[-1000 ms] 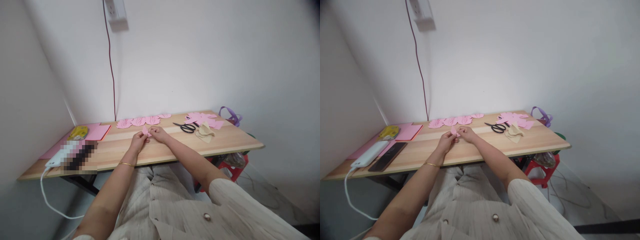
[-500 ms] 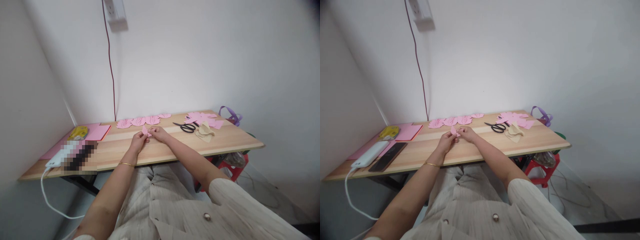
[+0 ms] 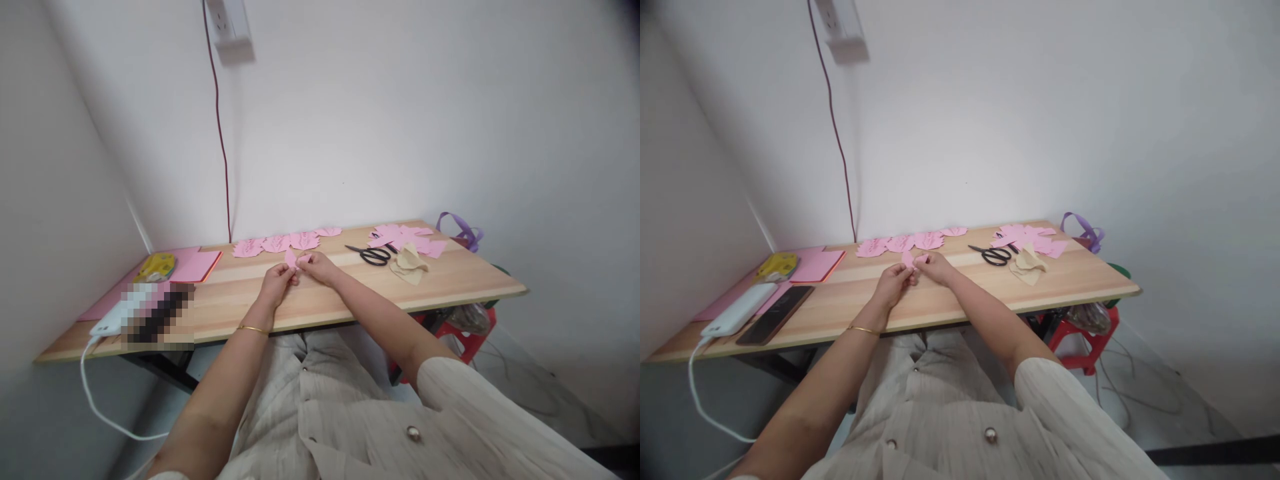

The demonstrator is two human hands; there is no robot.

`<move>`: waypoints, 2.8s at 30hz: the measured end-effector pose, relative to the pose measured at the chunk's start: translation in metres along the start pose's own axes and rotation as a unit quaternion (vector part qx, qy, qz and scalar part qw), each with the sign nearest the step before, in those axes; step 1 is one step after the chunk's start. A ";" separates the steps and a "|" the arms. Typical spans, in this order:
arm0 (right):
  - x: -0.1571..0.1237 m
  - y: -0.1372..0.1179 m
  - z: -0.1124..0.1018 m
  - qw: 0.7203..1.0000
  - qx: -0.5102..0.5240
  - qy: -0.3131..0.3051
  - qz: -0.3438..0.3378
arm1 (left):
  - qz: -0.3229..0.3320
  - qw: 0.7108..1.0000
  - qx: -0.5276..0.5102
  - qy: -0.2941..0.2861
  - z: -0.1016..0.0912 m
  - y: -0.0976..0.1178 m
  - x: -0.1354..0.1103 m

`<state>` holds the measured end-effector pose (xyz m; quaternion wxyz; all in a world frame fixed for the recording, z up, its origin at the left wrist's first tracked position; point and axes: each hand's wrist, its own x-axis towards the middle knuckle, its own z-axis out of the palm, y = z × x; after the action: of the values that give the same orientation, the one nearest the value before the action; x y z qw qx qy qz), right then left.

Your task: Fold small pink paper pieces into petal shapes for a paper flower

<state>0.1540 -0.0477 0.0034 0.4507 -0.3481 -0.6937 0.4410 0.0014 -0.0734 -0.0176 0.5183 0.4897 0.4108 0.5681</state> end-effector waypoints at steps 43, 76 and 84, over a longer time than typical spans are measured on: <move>0.009 0.023 0.001 0.999 0.040 -0.018 -0.027 | 0.003 0.999 -0.036 0.005 0.001 0.001 0.000; 0.002 0.004 -0.001 1.000 -0.002 -0.004 -0.001 | -0.011 1.000 -0.017 0.005 0.001 -0.001 0.002; 0.005 0.015 -0.001 1.000 0.018 -0.022 0.000 | -0.009 0.999 -0.031 0.003 0.000 -0.001 0.002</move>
<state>0.1540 -0.0376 -0.0083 0.4411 -0.3301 -0.6953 0.4615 0.0018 -0.0714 -0.0184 0.5370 0.4677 0.3987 0.5778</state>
